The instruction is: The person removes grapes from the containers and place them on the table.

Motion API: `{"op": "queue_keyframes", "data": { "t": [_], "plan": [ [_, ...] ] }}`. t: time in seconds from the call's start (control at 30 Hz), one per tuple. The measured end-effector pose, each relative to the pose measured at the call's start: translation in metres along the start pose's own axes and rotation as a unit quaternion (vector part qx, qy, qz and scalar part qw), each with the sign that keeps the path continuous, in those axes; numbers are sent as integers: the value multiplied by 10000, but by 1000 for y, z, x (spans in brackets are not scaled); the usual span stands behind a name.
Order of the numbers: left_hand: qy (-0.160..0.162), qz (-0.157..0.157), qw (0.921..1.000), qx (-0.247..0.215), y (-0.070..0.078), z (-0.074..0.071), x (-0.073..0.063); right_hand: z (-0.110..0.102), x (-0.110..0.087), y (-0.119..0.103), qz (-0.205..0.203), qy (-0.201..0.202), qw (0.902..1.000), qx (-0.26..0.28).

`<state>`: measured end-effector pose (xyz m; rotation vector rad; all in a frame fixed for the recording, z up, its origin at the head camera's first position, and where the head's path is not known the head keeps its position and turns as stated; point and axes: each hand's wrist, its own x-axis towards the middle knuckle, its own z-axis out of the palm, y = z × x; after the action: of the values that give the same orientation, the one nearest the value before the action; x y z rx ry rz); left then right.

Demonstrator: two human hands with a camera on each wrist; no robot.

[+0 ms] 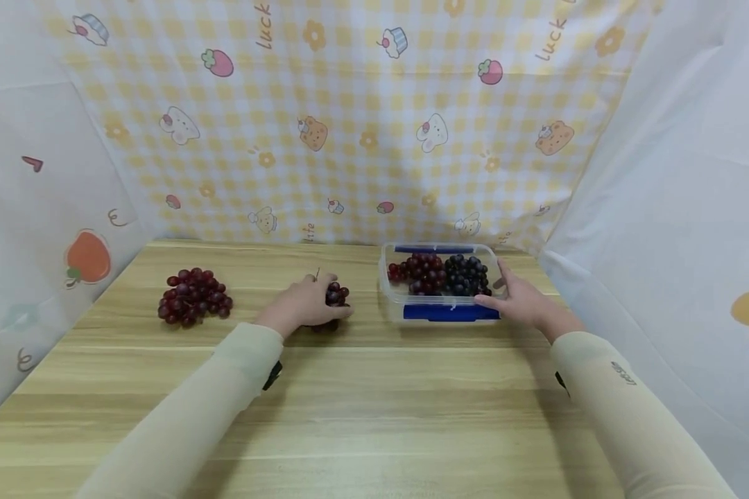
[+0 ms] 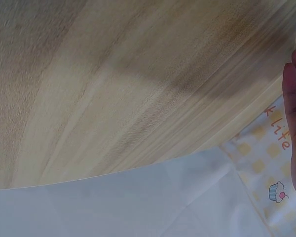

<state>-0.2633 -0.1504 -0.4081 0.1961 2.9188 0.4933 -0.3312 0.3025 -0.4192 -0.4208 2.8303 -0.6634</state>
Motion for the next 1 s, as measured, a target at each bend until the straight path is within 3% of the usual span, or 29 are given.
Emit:
{"op": "queue_keyframes", "data": {
  "t": [0.1, 0.2, 0.53, 0.67, 1.0],
  "plan": [
    [3, 87, 9997, 222, 5, 5, 2, 0, 0, 0, 9, -9, 10000, 12],
    [164, 22, 9997, 154, 7, 6, 4, 0, 0, 0, 17, -2, 10000, 26],
    [833, -777, 9934, 95, 4, 9, 6, -1, 0, -1, -3, -10, 10000, 50],
    [797, -947, 9923, 73, 6, 9, 5, -1, 0, -2, -1, -16, 10000, 14],
    [603, -937, 9937, -85, 10, 5, 6, -1, -1, 0, 28, -48, 10000, 11]
  ]
}}
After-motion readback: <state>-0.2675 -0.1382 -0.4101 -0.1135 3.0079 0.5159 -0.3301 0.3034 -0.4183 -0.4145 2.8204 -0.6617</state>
